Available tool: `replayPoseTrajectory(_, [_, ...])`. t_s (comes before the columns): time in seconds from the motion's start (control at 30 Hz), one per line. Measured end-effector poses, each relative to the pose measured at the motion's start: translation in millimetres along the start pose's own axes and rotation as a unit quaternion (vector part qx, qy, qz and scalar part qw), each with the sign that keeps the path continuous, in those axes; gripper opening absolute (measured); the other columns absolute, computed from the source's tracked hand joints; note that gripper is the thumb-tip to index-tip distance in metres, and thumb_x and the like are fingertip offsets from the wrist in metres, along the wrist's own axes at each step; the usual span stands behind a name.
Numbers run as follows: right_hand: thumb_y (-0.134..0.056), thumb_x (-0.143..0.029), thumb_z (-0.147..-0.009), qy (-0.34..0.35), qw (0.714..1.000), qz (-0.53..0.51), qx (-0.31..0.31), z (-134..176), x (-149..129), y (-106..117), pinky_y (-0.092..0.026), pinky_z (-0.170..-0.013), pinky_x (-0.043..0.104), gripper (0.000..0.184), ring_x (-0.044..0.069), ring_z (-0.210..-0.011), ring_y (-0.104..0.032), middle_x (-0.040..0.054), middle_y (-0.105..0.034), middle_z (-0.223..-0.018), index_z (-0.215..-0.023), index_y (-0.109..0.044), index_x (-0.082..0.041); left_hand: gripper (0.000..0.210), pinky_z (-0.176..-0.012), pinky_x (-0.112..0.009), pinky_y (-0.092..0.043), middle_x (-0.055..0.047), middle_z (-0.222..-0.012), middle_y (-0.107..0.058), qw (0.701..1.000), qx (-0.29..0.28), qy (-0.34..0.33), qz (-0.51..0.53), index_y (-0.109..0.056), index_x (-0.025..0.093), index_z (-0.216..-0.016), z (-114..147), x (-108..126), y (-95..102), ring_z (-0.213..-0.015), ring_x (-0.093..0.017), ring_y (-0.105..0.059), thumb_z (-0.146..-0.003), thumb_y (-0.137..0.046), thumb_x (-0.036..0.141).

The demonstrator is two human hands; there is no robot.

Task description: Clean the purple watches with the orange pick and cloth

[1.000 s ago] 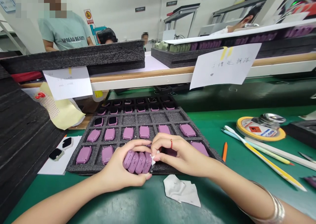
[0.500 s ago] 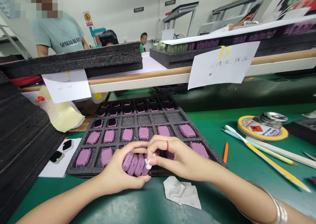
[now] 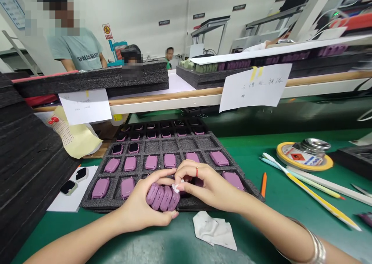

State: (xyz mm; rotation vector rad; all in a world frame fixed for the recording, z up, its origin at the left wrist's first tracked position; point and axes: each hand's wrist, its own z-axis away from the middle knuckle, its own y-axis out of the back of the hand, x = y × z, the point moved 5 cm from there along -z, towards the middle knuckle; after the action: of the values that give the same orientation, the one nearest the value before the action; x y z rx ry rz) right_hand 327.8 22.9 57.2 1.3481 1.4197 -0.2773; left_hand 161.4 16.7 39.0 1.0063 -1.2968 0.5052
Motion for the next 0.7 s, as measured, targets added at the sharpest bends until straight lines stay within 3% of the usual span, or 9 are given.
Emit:
replayPoseTrajectory(0.23, [-0.066,-0.021,-0.096,0.084,0.996,0.001,-0.01,-7,-24,-5,-0.049,-0.086,0.029,0.006,0.017,-0.093,-0.063,0.0044,-0.07,-0.093,-0.091,-0.07,-0.019,0.077,-0.113,-0.04,-0.043,-0.008,-0.132,-0.071,1.0,0.012,-0.001,-0.006,-0.054,0.022,-0.136,1,-1,3.8,-0.127,-0.028,-0.063,-0.066,-0.083,0.014])
replayPoseTrajectory(0.4, [-0.066,-0.025,-0.096,0.007,0.999,0.001,-0.033,-11,-10,-1,-0.05,-0.079,0.028,0.008,0.016,-0.084,-0.063,0.0029,-0.068,-0.089,-0.091,-0.069,-0.019,0.077,-0.111,-0.04,-0.046,-0.006,-0.128,-0.073,0.999,-0.017,0.016,0.023,-0.053,0.024,-0.138,0,-3,2.4,-0.125,-0.026,-0.065,-0.069,-0.086,0.017])
replayPoseTrajectory(0.53, [-0.064,-0.025,-0.096,-0.039,0.998,-0.003,-0.054,-13,0,-2,-0.05,-0.073,0.025,0.01,0.013,-0.076,-0.062,0.0021,-0.067,-0.087,-0.09,-0.069,-0.018,0.082,-0.116,-0.044,-0.041,-0.008,-0.128,-0.074,1.0,-0.013,0.021,0.012,-0.05,0.024,-0.141,0,-4,3.2,-0.128,-0.028,-0.063,-0.068,-0.088,0.02])
replayPoseTrajectory(0.7, [-0.063,-0.025,-0.095,-0.035,0.999,0.039,-0.009,-12,-5,6,-0.049,-0.067,0.026,0.012,0.012,-0.068,-0.058,0.0029,-0.067,-0.087,-0.089,-0.07,-0.019,0.08,-0.118,-0.048,-0.038,-0.008,-0.126,-0.074,1.0,-0.001,0.018,0.02,-0.049,0.026,-0.141,2,-6,3.7,-0.128,-0.029,-0.063,-0.071,-0.089,0.024])
